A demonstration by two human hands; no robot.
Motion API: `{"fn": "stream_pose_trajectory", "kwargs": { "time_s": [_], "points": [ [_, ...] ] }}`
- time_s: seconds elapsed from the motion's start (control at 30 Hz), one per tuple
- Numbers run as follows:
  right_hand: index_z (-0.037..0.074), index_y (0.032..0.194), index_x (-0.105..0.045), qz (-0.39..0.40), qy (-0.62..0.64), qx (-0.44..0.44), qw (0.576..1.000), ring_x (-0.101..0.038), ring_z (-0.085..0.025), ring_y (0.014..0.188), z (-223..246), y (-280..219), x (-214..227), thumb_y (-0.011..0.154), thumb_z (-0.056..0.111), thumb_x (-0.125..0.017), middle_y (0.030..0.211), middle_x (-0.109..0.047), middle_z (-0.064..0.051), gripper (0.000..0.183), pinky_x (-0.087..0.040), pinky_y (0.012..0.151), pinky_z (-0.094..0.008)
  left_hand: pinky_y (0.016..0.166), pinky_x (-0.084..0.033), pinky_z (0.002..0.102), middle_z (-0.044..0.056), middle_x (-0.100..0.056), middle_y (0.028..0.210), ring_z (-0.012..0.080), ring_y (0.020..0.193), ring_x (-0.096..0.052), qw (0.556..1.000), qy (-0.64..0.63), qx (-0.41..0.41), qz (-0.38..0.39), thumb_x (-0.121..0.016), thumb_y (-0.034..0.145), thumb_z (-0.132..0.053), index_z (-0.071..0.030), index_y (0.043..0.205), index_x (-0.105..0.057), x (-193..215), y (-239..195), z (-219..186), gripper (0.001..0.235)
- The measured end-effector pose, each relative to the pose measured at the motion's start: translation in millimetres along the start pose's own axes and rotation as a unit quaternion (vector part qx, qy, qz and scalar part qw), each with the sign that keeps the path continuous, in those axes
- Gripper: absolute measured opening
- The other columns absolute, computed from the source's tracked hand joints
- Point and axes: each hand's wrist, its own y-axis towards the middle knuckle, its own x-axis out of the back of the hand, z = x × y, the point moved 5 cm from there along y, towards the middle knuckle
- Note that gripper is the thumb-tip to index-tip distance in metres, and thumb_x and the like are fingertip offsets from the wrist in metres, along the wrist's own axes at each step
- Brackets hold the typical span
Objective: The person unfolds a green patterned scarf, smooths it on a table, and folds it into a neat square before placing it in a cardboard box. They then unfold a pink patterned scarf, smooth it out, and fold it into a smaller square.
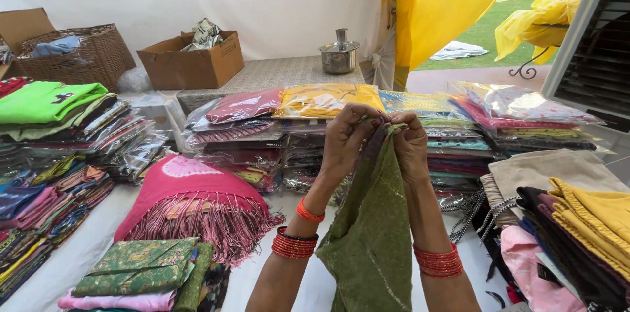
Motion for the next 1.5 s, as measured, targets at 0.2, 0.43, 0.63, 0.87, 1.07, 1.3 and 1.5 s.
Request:
{"fn": "stream_pose_trajectory", "kwargs": {
  "time_s": [0.2,0.43,0.63,0.87,1.07,1.3,1.5],
  "points": [
    [0.008,0.105,-0.064,0.002,0.133,-0.079,0.988,-0.066,-0.011,0.097,42,-1,-41,0.094,0.006,-0.078,0.109,-0.068,-0.003,0.017,-0.058,0.084,-0.025,0.098,-0.056,0.027,0.011,-0.072,0.116,0.0133,0.110,-0.068,0.999,-0.037,-0.002,0.021,-0.055,0.105,0.009,0.003,0.119,-0.058,-7,-2,-24,0.016],
    [0.008,0.105,-0.060,0.045,0.073,-0.085,0.993,-0.068,-0.009,0.099,52,1,-31,0.089,-0.012,-0.072,0.110,-0.066,-0.003,0.028,-0.058,0.083,-0.021,0.103,-0.057,0.030,0.013,-0.073,0.121,0.0146,0.116,-0.069,0.998,0.028,0.012,0.054,-0.058,0.105,0.009,0.004,0.127,-0.063,-10,-13,-25,0.023],
    [0.009,0.135,-0.042,0.109,-0.009,-0.143,0.984,-0.068,-0.007,0.092,72,0,-38,0.089,-0.016,-0.063,0.109,-0.067,-0.002,0.057,-0.056,0.069,-0.018,0.103,-0.058,0.030,0.005,-0.068,0.136,0.0146,0.117,-0.066,0.983,0.106,0.056,0.139,-0.064,0.098,0.003,-0.008,0.150,-0.051,-25,-14,-65,0.055],
    [0.015,0.165,-0.021,0.189,-0.056,-0.190,0.962,-0.067,-0.014,0.104,94,-1,-65,0.070,-0.012,-0.082,0.120,-0.061,-0.009,0.115,-0.059,0.079,-0.025,0.107,-0.050,0.036,0.011,-0.061,0.135,0.0233,0.132,-0.053,0.954,0.147,-0.059,0.253,-0.070,0.093,0.000,-0.005,0.120,-0.069,-29,-14,-59,0.027],
    [0.015,0.163,-0.015,0.119,-0.111,-0.128,0.978,-0.060,-0.017,0.120,100,0,-61,0.089,0.011,-0.081,0.142,-0.050,-0.012,0.099,-0.056,0.102,-0.032,0.096,-0.056,0.036,0.011,-0.073,0.117,0.0227,0.107,-0.066,0.967,0.143,0.027,0.209,-0.065,0.103,-0.003,0.002,0.111,-0.063,-41,-11,-74,0.009],
    [0.005,0.140,-0.050,0.044,-0.489,0.140,0.860,-0.062,-0.022,0.118,168,-55,-88,0.106,0.003,-0.070,0.135,-0.056,-0.013,0.039,-0.056,0.098,-0.031,0.082,-0.057,0.038,0.018,-0.072,0.099,0.0263,0.094,-0.072,0.948,0.298,-0.080,0.074,-0.059,0.106,-0.005,0.003,0.112,-0.055,-43,20,-87,0.011],
    [0.003,0.122,-0.063,0.308,-0.419,0.126,0.845,-0.070,-0.027,0.107,158,-167,-106,0.089,-0.007,-0.060,0.120,-0.070,-0.012,0.035,-0.058,0.094,-0.041,0.071,-0.059,0.039,0.015,-0.072,0.094,0.0249,0.081,-0.074,0.919,0.365,-0.131,0.071,-0.060,0.106,-0.016,-0.002,0.108,-0.055,-45,63,-81,0.016]
  ]
}}
